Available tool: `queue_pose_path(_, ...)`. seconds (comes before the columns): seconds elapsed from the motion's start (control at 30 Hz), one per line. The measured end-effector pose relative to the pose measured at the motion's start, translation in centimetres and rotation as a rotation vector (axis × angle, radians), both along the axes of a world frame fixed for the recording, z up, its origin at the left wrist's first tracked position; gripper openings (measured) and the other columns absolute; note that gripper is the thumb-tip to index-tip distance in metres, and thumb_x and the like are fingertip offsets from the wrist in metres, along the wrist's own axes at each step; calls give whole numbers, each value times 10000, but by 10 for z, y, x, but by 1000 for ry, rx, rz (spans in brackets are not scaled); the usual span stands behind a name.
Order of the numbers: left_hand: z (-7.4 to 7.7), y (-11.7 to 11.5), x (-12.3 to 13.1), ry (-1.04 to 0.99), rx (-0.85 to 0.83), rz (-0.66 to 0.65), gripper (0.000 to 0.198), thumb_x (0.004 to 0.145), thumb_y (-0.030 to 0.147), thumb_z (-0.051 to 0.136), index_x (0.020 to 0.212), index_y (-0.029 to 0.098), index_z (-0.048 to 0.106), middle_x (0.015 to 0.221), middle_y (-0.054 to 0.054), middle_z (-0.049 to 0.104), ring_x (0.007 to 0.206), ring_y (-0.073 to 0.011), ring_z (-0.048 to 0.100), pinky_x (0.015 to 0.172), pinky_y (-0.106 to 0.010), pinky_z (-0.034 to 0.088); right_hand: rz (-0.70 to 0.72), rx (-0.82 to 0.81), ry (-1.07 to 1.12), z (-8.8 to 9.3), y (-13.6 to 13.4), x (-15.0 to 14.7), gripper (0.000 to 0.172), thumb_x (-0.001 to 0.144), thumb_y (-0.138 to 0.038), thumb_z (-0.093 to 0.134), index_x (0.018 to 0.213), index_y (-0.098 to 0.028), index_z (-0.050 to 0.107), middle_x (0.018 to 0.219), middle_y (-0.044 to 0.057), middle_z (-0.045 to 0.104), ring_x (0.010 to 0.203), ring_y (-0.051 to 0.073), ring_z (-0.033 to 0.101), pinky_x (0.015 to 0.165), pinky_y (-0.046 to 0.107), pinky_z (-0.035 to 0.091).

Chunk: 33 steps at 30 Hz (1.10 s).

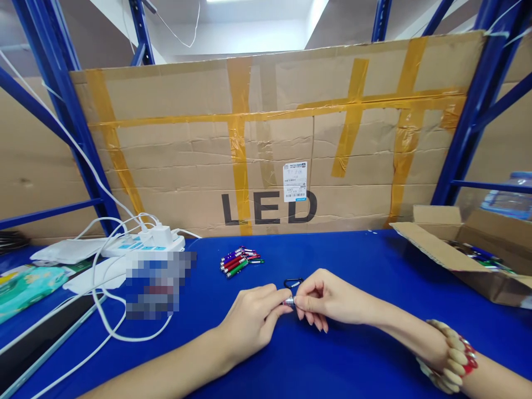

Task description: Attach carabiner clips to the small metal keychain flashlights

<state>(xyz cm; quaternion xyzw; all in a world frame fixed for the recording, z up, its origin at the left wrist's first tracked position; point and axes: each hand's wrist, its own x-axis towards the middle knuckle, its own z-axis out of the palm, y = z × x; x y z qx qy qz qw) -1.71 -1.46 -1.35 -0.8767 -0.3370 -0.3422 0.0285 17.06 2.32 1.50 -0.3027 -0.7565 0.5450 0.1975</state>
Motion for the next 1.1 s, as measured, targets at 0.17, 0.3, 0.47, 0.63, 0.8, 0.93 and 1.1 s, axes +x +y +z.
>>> queue_pose_path(0.17,1,1,0,-14,81,-16,241,888,205,387,872,154,622,605,-14,509,548,-120,448,525,-210,370,2,-337,90,-1,-3,-4,374,625,-464,688,568,-106,596,431,-31,529,345,33,464,344,121,378)
queue_pose_path(0.3,1,3,0,-63,91,-34,224,883,190,405,919,157,624,645,-24,525,581,-121,462,556,-207,387,-44,-546,128,-2,-3,-6,299,587,-377,726,564,-114,586,405,-52,502,322,20,429,313,103,337)
queue_pose_path(0.47,2,4,1,-69,3,-28,239,889,190,387,944,168,619,662,-22,523,610,-126,470,585,-215,393,-46,-600,141,2,-1,-5,302,618,-391,713,587,-118,589,414,-67,469,334,18,410,308,105,323)
queue_pose_path(0.63,3,3,3,-145,-100,8,246,888,199,384,901,162,627,652,-11,489,594,-114,452,567,-201,381,-80,-485,138,2,-2,-5,369,634,-483,691,657,-124,609,450,-75,450,371,17,399,327,109,326)
queue_pose_path(0.8,4,5,4,-239,-180,65,237,878,213,415,941,177,640,663,-7,513,592,-111,459,565,-200,379,-221,-171,98,0,0,-8,480,647,-603,607,615,-124,588,414,-72,429,352,23,379,328,123,333)
queue_pose_path(0.93,6,7,4,-274,-230,103,236,872,222,439,976,190,649,645,-2,516,580,-110,462,546,-197,367,-356,95,88,1,6,-6,422,631,-557,647,699,-143,613,431,-67,460,335,42,404,318,150,334)
queue_pose_path(1.1,7,6,5,-276,-258,127,237,871,224,435,944,188,658,679,-17,553,595,-117,475,545,-201,365,-382,507,154,1,11,-2,279,632,-424,706,699,-154,682,665,8,590,412,47,449,371,186,360)
